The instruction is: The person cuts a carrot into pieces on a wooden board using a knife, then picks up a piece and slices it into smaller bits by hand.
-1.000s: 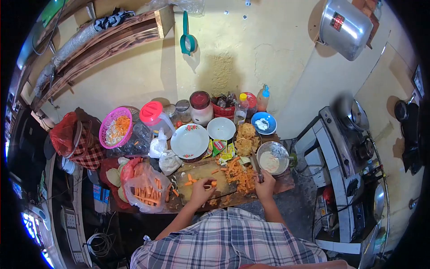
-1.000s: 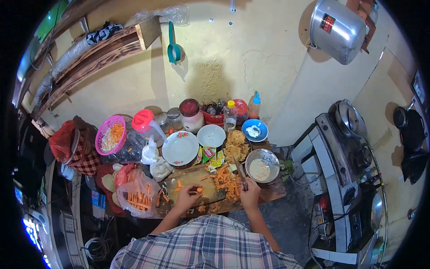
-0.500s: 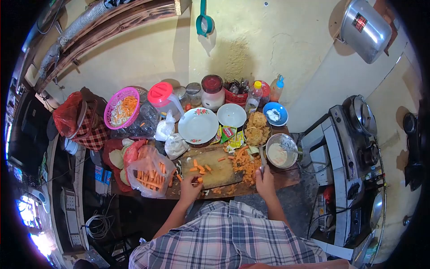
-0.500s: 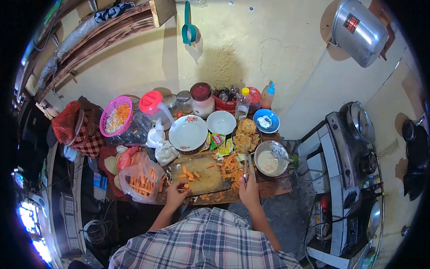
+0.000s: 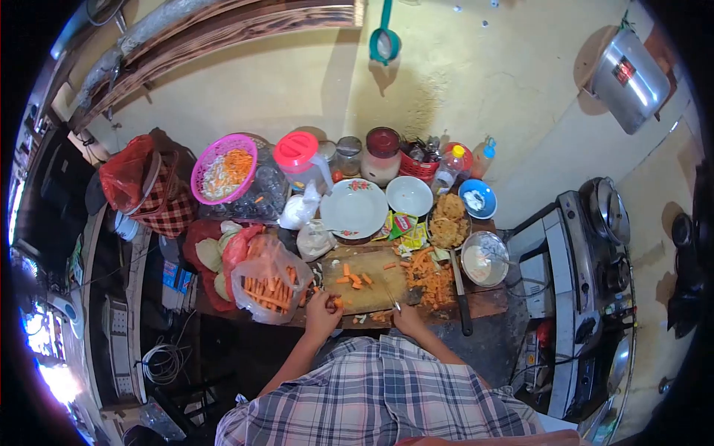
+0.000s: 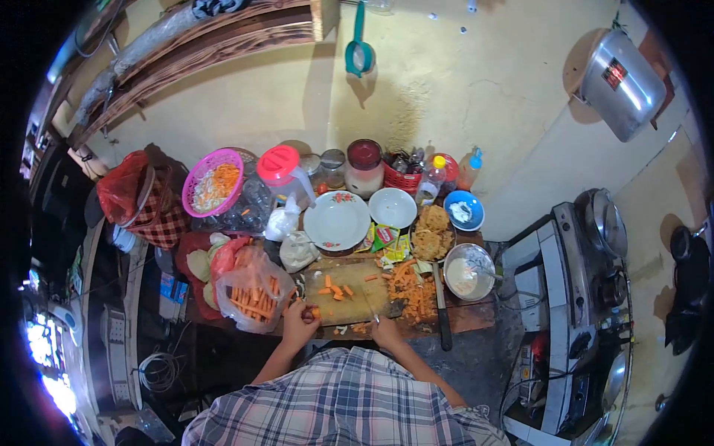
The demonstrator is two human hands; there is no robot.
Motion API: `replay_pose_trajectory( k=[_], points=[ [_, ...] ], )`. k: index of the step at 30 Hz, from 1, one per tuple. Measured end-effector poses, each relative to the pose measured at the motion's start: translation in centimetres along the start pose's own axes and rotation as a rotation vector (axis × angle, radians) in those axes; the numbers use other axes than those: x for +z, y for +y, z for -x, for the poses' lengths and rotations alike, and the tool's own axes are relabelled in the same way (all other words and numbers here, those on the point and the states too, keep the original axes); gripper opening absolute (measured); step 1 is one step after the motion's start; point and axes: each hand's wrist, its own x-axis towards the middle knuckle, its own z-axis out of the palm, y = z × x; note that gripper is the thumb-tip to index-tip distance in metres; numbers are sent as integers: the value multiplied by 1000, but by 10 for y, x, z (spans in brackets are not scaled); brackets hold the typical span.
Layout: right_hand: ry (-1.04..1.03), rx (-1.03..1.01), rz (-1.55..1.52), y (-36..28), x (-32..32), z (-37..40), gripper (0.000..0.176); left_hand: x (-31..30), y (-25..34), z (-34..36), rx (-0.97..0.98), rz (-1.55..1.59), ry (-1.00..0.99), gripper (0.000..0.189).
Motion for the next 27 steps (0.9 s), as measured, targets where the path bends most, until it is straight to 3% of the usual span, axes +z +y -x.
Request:
replay_pose_trajectory(
  k=[2,8,14,17,22,27],
  points=[
    [-21,48,-20,-2,11,-9,33,-11,-5,4,-6,-5,5,29],
    [31,4,-42,-30,48,-19,33,-43,-11,12,23,-17,40,30],
    [-54,-91,28,-37,85,-27,33,-54,-32,24,3,58,44,27],
    [-47,-59,-15,-42,78,-22,33,-58,-39,35,-23,61,16,27],
    [140,11,-29,-46,67,-38,36,-64,-43,35,24,17,-20,27],
    [88,-28,-47,-52,91,-41,36,-63,-32,30,-9,56,-17,28]
  ],
)
